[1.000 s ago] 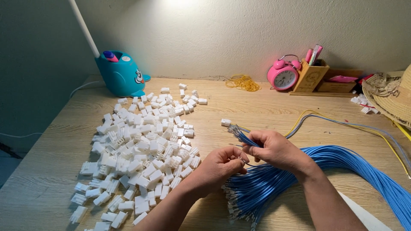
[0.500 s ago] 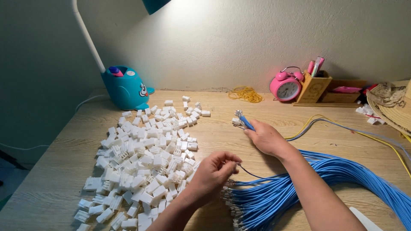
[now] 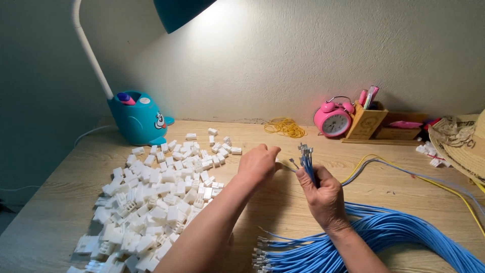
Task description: The person assembles blue network cables by inserting the stripped wire ends into white RJ45 connectors. They handle the cables and connectors by hand, repeatedly picking up a connector and pushing the wires into it on a wooden desk.
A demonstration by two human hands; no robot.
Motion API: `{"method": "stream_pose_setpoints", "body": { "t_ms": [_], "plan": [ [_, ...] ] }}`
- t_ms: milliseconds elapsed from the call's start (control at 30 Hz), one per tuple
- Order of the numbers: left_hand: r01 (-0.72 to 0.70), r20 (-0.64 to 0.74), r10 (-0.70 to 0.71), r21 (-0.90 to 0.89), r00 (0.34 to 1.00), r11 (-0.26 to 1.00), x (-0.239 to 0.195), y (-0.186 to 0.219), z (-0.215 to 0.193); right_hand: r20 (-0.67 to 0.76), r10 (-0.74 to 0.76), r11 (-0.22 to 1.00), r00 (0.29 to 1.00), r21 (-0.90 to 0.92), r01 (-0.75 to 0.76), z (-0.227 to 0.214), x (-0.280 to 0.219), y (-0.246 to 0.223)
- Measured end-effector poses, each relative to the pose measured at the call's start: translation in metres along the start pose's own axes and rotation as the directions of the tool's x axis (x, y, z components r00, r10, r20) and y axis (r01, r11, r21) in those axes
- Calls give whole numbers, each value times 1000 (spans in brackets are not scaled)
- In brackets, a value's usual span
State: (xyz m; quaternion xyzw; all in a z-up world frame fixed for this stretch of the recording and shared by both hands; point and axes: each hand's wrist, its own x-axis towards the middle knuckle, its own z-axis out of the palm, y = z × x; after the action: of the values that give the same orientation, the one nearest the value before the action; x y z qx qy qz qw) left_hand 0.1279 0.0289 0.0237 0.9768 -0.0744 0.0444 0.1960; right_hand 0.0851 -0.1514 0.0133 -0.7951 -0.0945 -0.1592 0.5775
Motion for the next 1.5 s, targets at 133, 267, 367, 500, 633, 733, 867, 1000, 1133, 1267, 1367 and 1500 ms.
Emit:
{"method": "stream_pose_setpoints", "body": {
  "t_ms": [133, 267, 367, 500, 633, 733, 867, 1000, 1133, 1267, 1367, 1500],
  "plan": [
    [17, -7, -16, 18, 1000, 1000, 20, -13, 30, 6, 22, 999, 1000, -24, -22, -1, 1, 11],
    [93, -73, -96, -48, 993, 995, 25, -33, 28, 33, 46, 999, 998, -4, -46, 3, 6, 5],
    [168, -49, -173, -91, 984, 982, 16, -39, 11, 58, 77, 997, 995, -32, -75, 6, 8, 0],
    [224, 8, -225, -109, 974, 968, 9, -44, -1, 74, 107, 993, 991, -52, -104, 8, 9, 4],
    [242, 41, -241, -46, 970, 969, 5, -46, -7, 59, 111, 994, 992, -3, -111, 8, 10, 6],
    [253, 44, -250, -61, 967, 966, 5, -55, 6, 64, 120, 993, 991, -15, -120, 5, 8, 3],
    [219, 67, -210, -425, 975, 878, 8, -50, 2, 30, 93, 996, 995, 6, -93, 4, 20, 11],
    [128, 58, -140, -813, 988, 569, 12, -53, 14, 42, 92, 996, 995, -16, -91, 7, 24, -3],
    [151, 101, -125, -850, 987, 505, 9, -50, 14, 64, 88, 996, 994, -3, -88, 5, 23, -5],
    [147, 82, -149, -854, 985, 500, 4, -49, 12, 75, 70, 998, 995, -10, -69, 7, 19, -6],
    [124, 43, -168, -852, 985, 509, 4, -58, 17, 89, 73, 997, 993, -20, -72, 8, 17, -4],
    [131, 29, -201, -847, 979, 515, 8, -71, 22, 100, 93, 996, 991, -16, -92, 9, 16, 5]
  ]
}}
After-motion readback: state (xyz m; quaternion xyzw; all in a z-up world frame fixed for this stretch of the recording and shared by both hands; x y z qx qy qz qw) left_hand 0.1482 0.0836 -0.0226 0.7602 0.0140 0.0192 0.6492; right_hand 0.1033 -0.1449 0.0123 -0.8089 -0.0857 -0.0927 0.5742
